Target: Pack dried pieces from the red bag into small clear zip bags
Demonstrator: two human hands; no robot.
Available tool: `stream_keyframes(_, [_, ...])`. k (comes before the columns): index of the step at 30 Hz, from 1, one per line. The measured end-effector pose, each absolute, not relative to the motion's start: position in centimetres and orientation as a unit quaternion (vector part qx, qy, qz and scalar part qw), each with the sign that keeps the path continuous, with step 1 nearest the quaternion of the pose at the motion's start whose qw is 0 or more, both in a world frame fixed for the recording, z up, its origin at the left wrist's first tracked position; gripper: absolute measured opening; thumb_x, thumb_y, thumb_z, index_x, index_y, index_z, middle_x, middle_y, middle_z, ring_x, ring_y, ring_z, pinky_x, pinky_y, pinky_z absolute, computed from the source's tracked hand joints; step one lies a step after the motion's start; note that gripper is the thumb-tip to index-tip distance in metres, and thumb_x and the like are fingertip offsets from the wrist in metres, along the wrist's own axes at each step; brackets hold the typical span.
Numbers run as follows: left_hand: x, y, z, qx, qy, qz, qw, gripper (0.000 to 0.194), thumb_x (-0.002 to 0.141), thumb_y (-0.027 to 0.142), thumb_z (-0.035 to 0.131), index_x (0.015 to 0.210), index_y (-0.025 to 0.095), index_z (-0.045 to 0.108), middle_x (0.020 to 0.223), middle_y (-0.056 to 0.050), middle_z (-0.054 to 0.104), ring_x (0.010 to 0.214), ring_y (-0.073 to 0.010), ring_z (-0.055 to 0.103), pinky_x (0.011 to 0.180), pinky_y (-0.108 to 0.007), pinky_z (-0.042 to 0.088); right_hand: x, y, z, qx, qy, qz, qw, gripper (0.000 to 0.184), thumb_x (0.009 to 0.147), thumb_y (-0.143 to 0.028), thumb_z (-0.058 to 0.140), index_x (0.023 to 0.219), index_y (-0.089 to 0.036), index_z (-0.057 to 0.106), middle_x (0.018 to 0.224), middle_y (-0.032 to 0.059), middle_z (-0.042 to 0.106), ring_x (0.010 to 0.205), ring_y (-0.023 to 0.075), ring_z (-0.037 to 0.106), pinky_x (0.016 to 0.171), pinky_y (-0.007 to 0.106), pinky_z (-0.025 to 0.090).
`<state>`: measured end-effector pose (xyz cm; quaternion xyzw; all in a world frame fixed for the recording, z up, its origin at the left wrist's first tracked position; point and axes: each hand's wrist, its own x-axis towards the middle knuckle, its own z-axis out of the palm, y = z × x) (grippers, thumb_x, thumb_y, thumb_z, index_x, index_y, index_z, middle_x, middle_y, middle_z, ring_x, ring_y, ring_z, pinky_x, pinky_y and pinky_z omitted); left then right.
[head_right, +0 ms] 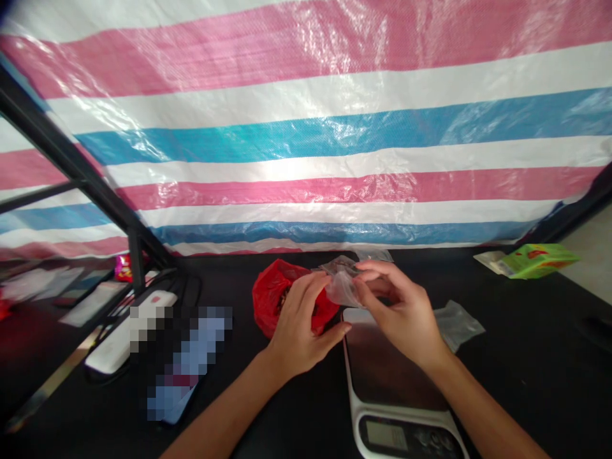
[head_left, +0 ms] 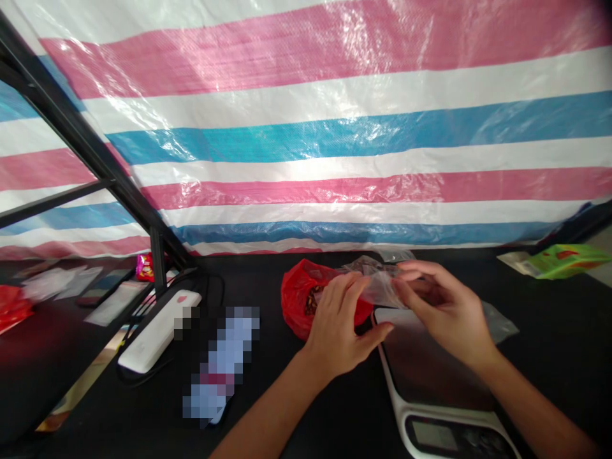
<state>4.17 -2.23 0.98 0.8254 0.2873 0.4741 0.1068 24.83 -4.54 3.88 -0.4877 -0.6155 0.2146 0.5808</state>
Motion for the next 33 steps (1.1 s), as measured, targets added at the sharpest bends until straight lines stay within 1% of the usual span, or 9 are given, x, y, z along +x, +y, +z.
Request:
stream_keyframes(3, [4.4,-2.3,0.5,0.83,0.277,0.476,0.089,0.086,0.091,0.056,0.073,0.158,0.019,0.035,0.15,-0.019,0.058,0.142,-0.034,0.053,0.12,-0.053,0.044,23.3,-5.7,3.7,-0.45,-0.657,0.226,0.561,0.027,0.093,-0.026,0.075,0.119,-0.029,0.07,0.092,-0.0001,0.079,0.079,0.0161,0.078,0.074,0.024,0.065])
stream_keyframes(9, [4.2,-2.4,0.3,0.828,0.23,0.489,0.148,0.062,0.099,0.037,0.065,0.154,0.021,0.04,0.14,-0.016,0.065,0.134,-0.0302,0.06,0.114,-0.049,0.051,22.4,-6.4,3.5,-0.422,-0.717,0.176,0.527,0.034,0.094,-0.016,0.072,0.125,-0.03,0.068,0.104,-0.0002,0.077,0.082,0.0125,0.076,0.081,0.022,0.063])
stream_keyframes(12, [4.1,-2.4,0.4,0.826,0.209,0.497,0.166,0.057,0.101,0.037,0.062,0.152,0.021,0.041,0.132,-0.016,0.068,0.122,-0.0293,0.065,0.104,-0.046,0.057,22.3,-6.5,3.5,-0.422,-0.719,0.153,0.53,0.036,0.094,-0.014,0.07,0.127,-0.03,0.067,0.103,0.0,0.075,0.082,0.0124,0.074,0.082,0.023,0.062])
stream_keyframes(16, [3.9,-2.6,0.6,0.817,0.229,0.504,0.161,0.055,0.099,0.038,0.065,0.148,0.022,0.046,0.123,-0.014,0.07,0.11,-0.0286,0.067,0.095,-0.044,0.058,22.3,-6.5,4.0,-0.434,-0.71,0.207,0.514,0.032,0.098,-0.018,0.066,0.127,-0.031,0.067,0.101,0.0001,0.074,0.084,0.0139,0.073,0.079,0.023,0.061])
stream_keyframes(20, [2.8,-1.5,1.2,0.75,0.255,0.592,0.148,0.039,0.1,0.033,0.063,0.137,0.023,0.056,0.114,-0.01,0.071,0.093,-0.0216,0.068,0.084,-0.035,0.058,23.1,-6.0,4.2,-0.433,-0.732,0.193,0.489,0.024,0.1,-0.018,0.062,0.119,-0.03,0.071,0.102,0.0008,0.075,0.09,0.0161,0.072,0.083,0.026,0.059])
stream_keyframes(23, [1.4,0.5,1.9,0.699,0.353,0.614,0.098,0.028,0.101,0.03,0.06,0.128,0.024,0.06,0.105,-0.006,0.068,0.091,-0.0194,0.067,0.083,-0.032,0.055,23.4,-5.2,4.6,-0.416,-0.776,0.185,0.437,0.022,0.102,-0.017,0.056,0.114,-0.028,0.072,0.107,0.0034,0.074,0.099,0.0183,0.071,0.088,0.03,0.056])
stream_keyframes(27, [-0.5,3.5,1.8,0.689,0.554,0.46,0.073,0.017,0.1,0.035,0.062,0.112,0.024,0.065,0.113,-0.006,0.064,0.094,-0.0215,0.069,0.081,-0.032,0.053,21.8,-3.2,5.8,-0.423,-0.821,0.195,0.329,0.024,0.105,-0.021,0.051,0.114,-0.026,0.072,0.116,0.0069,0.074,0.11,0.0214,0.069,0.099,0.036,0.053])
stream_keyframes(31, [-1.7,5.1,0.8,0.711,0.569,0.399,0.11,0.02,0.106,0.034,0.049,0.099,0.023,0.064,0.102,-0.005,0.067,0.093,-0.0211,0.067,0.085,-0.032,0.052,18.9,-0.8,6.5,-0.39,-0.886,0.188,0.167,0.028,0.096,-0.018,0.059,0.12,-0.024,0.073,0.124,0.0085,0.073,0.118,0.0264,0.066,0.11,0.043,0.046])
stream_keyframes(33, [-1.9,5.4,0.5,0.707,0.579,0.394,0.094,0.022,0.106,0.034,0.047,0.093,0.022,0.061,0.097,-0.006,0.067,0.098,-0.0235,0.065,0.089,-0.035,0.05,18.0,0.0,6.5,-0.389,-0.896,0.182,0.115,0.028,0.094,-0.016,0.06,0.117,-0.024,0.073,0.121,0.008,0.074,0.114,0.0263,0.068,0.108,0.042,0.046])
